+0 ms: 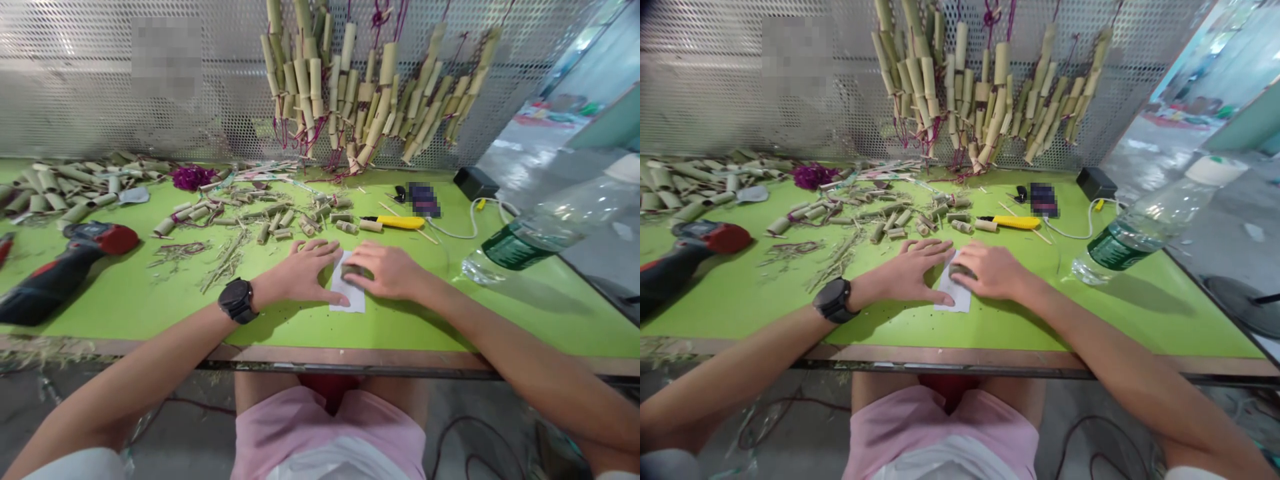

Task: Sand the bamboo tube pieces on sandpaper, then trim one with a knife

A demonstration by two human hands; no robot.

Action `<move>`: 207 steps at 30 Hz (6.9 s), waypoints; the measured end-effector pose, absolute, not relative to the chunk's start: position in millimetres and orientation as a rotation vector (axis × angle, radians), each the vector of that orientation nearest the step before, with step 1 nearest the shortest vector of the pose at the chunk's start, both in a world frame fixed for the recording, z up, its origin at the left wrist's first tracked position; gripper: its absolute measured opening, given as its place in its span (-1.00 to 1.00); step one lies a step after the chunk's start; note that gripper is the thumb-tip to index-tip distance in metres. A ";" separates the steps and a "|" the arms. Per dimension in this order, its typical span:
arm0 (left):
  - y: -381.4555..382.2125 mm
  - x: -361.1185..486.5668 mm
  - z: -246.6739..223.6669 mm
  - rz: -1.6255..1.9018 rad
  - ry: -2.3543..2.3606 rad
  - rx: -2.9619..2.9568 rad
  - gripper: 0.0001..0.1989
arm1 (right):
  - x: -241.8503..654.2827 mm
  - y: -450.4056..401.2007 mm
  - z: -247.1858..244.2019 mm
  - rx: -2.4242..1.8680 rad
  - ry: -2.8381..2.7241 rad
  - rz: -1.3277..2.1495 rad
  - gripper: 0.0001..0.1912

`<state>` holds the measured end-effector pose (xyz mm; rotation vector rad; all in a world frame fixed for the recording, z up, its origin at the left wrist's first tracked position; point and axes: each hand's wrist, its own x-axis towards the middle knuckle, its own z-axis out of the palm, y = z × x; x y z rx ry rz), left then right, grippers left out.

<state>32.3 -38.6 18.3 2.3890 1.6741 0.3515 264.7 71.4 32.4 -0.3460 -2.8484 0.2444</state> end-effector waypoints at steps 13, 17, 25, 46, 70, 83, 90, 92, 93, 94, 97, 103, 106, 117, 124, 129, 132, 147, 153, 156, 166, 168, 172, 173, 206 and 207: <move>-38.8 34.0 19.8 0.305 1.697 2.329 0.22 | 264.2 77.1 32.6 -0.502 -2.817 0.179 -0.69; -38.3 34.0 18.0 0.342 1.675 2.352 0.21 | 263.5 68.4 33.2 -0.389 -2.851 0.193 -0.68; -39.1 36.5 25.3 0.242 1.696 2.284 0.27 | 268.7 79.7 36.0 -0.543 -2.863 -0.015 -0.66; -38.7 36.2 22.2 0.287 1.681 2.308 0.24 | 266.1 65.1 42.8 -0.502 -2.919 -0.005 -0.68; -39.3 35.1 24.9 0.262 1.686 2.298 0.24 | 263.5 70.3 41.3 -0.569 -2.934 -0.081 -0.69; -40.3 32.1 26.1 0.241 1.668 2.305 0.24 | 267.2 82.4 44.0 -0.709 -2.869 -0.154 -0.66; -38.2 35.5 25.9 0.502 1.624 2.410 0.06 | 261.4 64.4 41.6 -0.674 -2.450 0.872 -0.55; -35.8 36.5 27.3 0.673 1.628 2.392 -0.14 | 258.7 56.6 40.2 -0.609 -2.360 1.188 -0.52; -35.0 36.9 28.1 0.772 1.629 2.388 -0.25 | 257.8 53.8 39.6 -0.590 -2.322 1.278 -0.51; -34.4 37.3 28.9 0.873 1.621 2.391 -0.36 | 257.2 51.7 39.2 -0.584 -2.289 1.332 -0.50; -34.2 38.6 30.5 1.097 1.531 2.423 -0.55 | 256.8 48.3 38.5 -0.602 -2.238 1.393 -0.48; -37.3 40.1 32.1 1.248 1.498 2.416 -0.63 | 257.1 44.4 37.0 -0.601 -2.146 1.466 -0.46; -38.5 40.7 34.0 1.299 1.499 2.408 -0.65 | 257.5 43.8 37.7 -0.568 -2.086 1.500 -0.53; -37.8 40.1 33.8 1.333 1.509 2.281 -0.70 | 262.2 39.9 43.3 -0.603 -2.157 1.104 -0.60; -38.2 38.4 33.8 1.256 1.442 2.274 -0.66 | 262.9 41.0 45.3 -0.561 -2.153 1.106 -0.63; -37.7 40.4 35.5 1.157 1.334 2.377 -0.67 | 262.1 42.1 46.8 -0.514 -2.198 1.052 -0.71; -35.9 40.7 33.9 1.027 1.388 2.442 -0.64 | 262.0 44.3 48.3 -0.502 -2.231 1.016 -0.71; -39.6 35.6 26.7 0.343 1.697 2.424 -0.09 | 265.4 75.4 29.1 -0.618 -2.627 0.541 -0.76; -40.2 37.0 29.2 0.306 1.715 2.402 -0.09 | 267.2 71.1 36.8 -0.514 -2.746 0.445 -0.77; -40.3 37.7 29.7 0.289 1.725 2.393 -0.08 | 266.7 70.2 36.9 -0.464 -2.800 0.316 -0.75; -39.0 37.8 28.4 0.296 1.714 2.388 -0.09 | 266.9 70.9 36.9 -0.389 -2.824 0.209 -0.72; -38.7 37.6 27.8 0.287 1.717 2.387 -0.07 | 267.1 72.9 35.4 -0.408 -2.844 0.168 -0.71; -38.7 37.0 25.3 0.303 1.717 2.393 -0.06 | 265.8 73.3 31.5 -0.394 -2.839 0.184 -0.69; -38.8 36.7 24.7 0.312 1.718 2.395 -0.07 | 265.2 71.4 30.7 -0.362 -2.832 0.213 -0.69; -38.7 34.0 28.9 0.293 1.702 2.357 -0.04 | 265.2 73.7 31.7 -0.636 -2.684 0.335 -0.79; -38.8 34.2 29.0 0.294 1.704 2.355 -0.04 | 266.1 77.5 31.7 -0.707 -2.641 0.345 -0.79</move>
